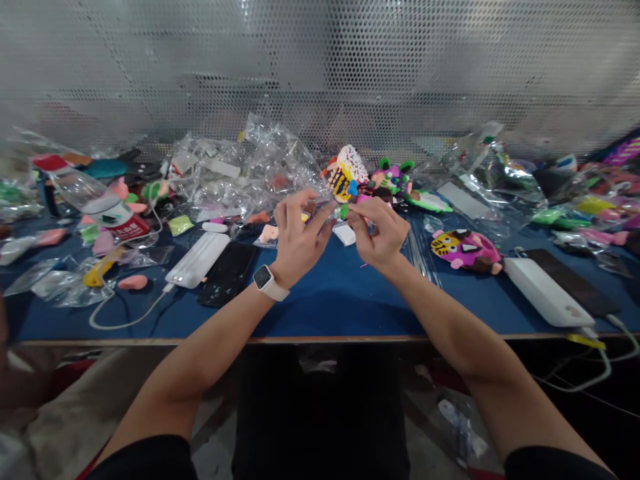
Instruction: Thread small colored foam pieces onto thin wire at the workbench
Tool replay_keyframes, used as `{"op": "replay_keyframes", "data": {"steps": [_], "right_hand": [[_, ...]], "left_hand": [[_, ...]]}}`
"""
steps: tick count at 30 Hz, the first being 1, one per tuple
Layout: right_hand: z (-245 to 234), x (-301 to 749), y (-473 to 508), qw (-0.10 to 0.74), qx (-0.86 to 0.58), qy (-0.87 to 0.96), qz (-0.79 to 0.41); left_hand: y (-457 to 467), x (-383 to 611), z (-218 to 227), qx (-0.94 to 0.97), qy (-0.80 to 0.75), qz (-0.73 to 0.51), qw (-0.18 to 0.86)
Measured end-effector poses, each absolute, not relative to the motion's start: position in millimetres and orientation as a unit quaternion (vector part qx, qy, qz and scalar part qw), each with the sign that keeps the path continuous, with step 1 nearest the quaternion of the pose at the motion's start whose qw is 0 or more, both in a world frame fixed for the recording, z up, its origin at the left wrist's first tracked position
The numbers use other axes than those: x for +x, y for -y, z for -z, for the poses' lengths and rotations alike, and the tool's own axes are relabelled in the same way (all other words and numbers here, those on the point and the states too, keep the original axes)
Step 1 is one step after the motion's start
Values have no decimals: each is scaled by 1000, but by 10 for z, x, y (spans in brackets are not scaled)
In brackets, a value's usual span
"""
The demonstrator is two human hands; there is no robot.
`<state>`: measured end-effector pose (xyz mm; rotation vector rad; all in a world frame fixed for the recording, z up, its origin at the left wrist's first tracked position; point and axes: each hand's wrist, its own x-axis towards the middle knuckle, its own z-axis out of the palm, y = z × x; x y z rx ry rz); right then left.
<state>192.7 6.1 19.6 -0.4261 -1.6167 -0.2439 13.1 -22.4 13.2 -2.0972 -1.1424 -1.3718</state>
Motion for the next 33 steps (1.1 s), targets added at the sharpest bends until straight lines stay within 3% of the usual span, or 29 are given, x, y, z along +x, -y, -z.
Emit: {"op": "replay_keyframes", "data": {"steps": [15,33], "right_hand": [[-89,2011,-169,608,-151,751,208],[-241,2049,-222,565,-118,765,287]], "left_hand": [[342,141,-244,-753,337,537,179],[369,122,-396,-803,310,508,-29]]}}
